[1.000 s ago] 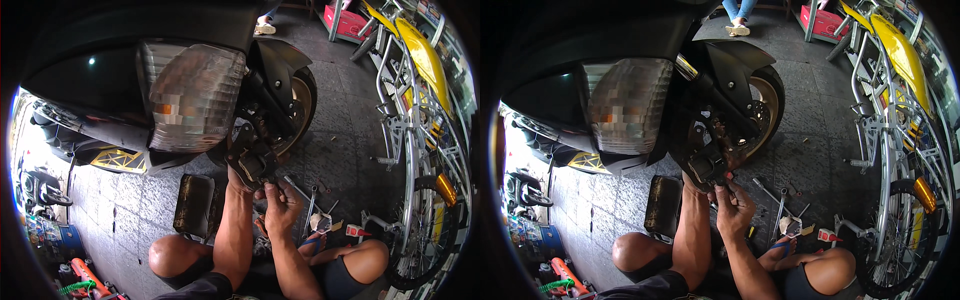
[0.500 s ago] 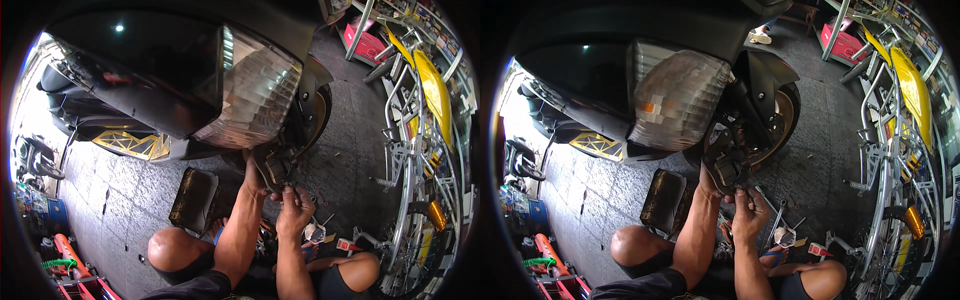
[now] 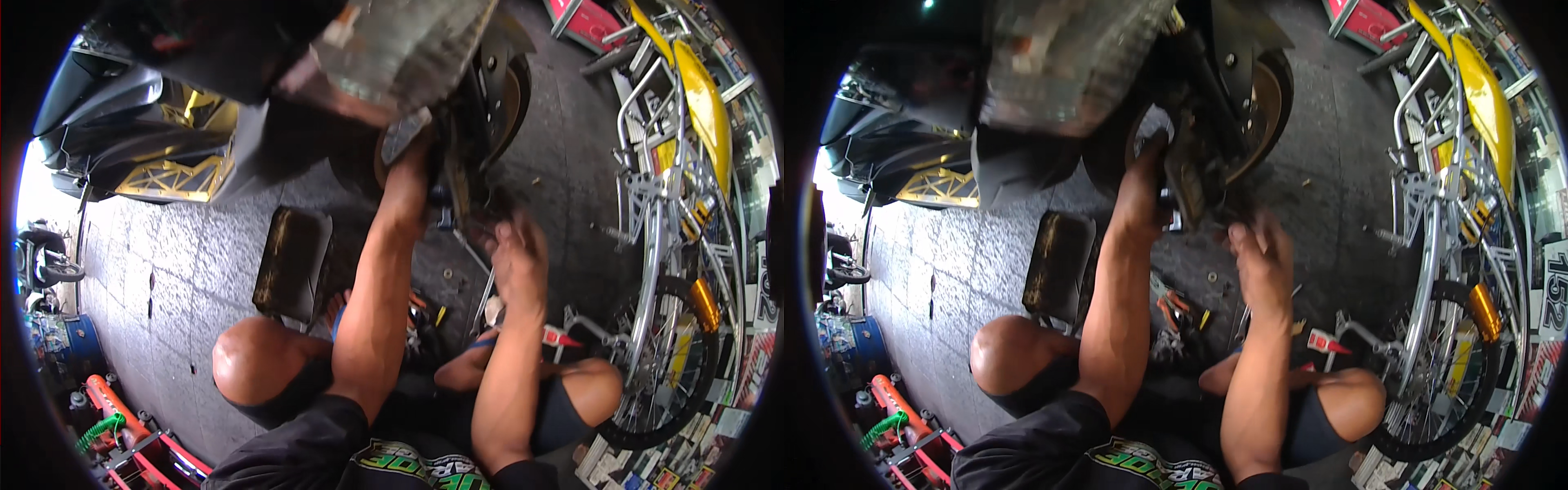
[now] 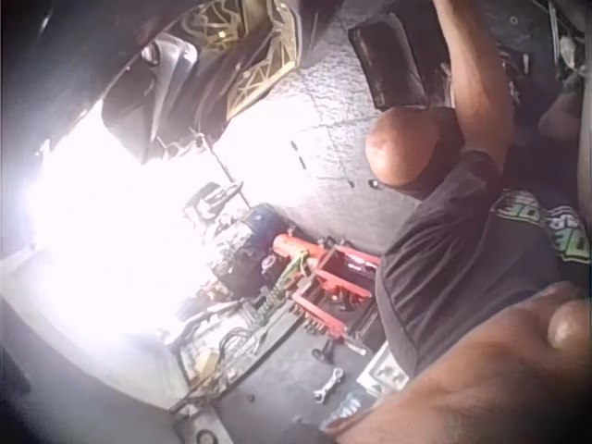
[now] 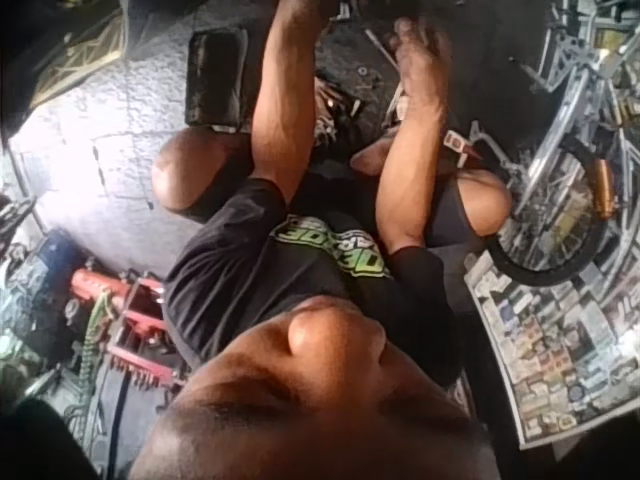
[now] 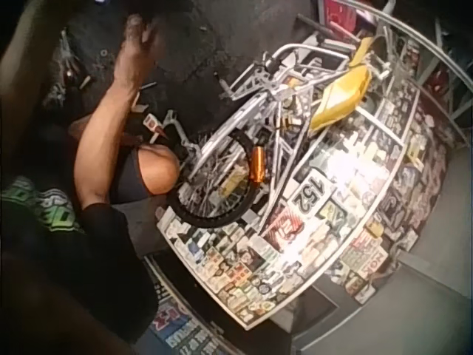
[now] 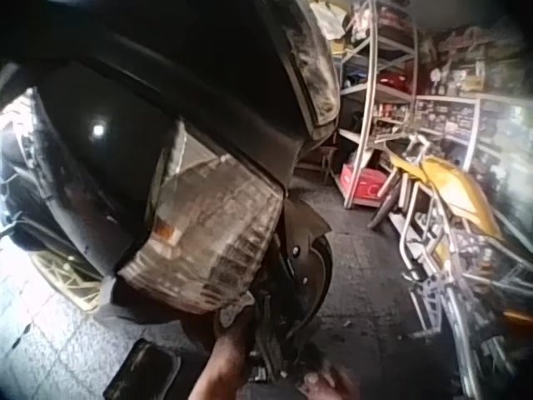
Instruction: The person applies lubricant to the motorcycle's front brake caliper area, then uses a wrench to tighten bolts. They retrieve a small part from a display case and install it onto the caliper, securing it with a screwdriver.
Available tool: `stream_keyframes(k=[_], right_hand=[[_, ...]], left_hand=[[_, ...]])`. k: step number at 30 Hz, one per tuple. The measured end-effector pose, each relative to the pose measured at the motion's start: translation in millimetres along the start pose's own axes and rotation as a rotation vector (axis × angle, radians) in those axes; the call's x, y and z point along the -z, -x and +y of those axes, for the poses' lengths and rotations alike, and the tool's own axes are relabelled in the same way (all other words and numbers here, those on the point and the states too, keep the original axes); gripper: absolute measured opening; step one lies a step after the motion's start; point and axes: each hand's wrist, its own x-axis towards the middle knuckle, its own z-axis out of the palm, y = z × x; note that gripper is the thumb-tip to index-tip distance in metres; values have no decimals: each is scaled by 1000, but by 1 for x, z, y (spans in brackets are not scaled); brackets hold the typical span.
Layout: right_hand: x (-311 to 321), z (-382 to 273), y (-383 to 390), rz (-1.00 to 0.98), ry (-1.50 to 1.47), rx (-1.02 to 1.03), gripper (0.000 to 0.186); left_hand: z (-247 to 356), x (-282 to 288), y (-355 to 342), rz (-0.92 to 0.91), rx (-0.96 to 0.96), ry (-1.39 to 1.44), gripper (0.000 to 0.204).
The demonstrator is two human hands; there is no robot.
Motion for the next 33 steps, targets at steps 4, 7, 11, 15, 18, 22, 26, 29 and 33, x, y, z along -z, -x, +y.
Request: stream_keyframes(k=[4,7,11,15,18,22,26,29,33], right_hand=[[13,-10,-1,-106,-22,-89,59],[5,-4,-5,-152,-24,-53,63],[3,9,-13,-164,-96,14,68],[-1,18,-14,-101,-221,2,66],[-7,35,-15,-58,-349,-27,62],[-17,38,-12,-54,-554,-59,54],[8,43,-11,-19,-286,-227,45],[69,89,-5,-20,459,-577,49],[72,188,78,-220,1445,-982,48]], left_hand=[[-10,14,-16,-69,-124,-153,53],[-9,10,-13,-28,-99,-212,57],[3,-4,1,53,-127,-370,59],[-1,1,-6,107,-311,-587,61],[-10,7,-16,126,-443,-663,59],[-4,5,-11,107,-460,-747,46],[-6,12,-15,77,-537,-665,36],[-7,17,-15,20,-546,-674,36],[-2,17,-13,50,-436,-588,36]])
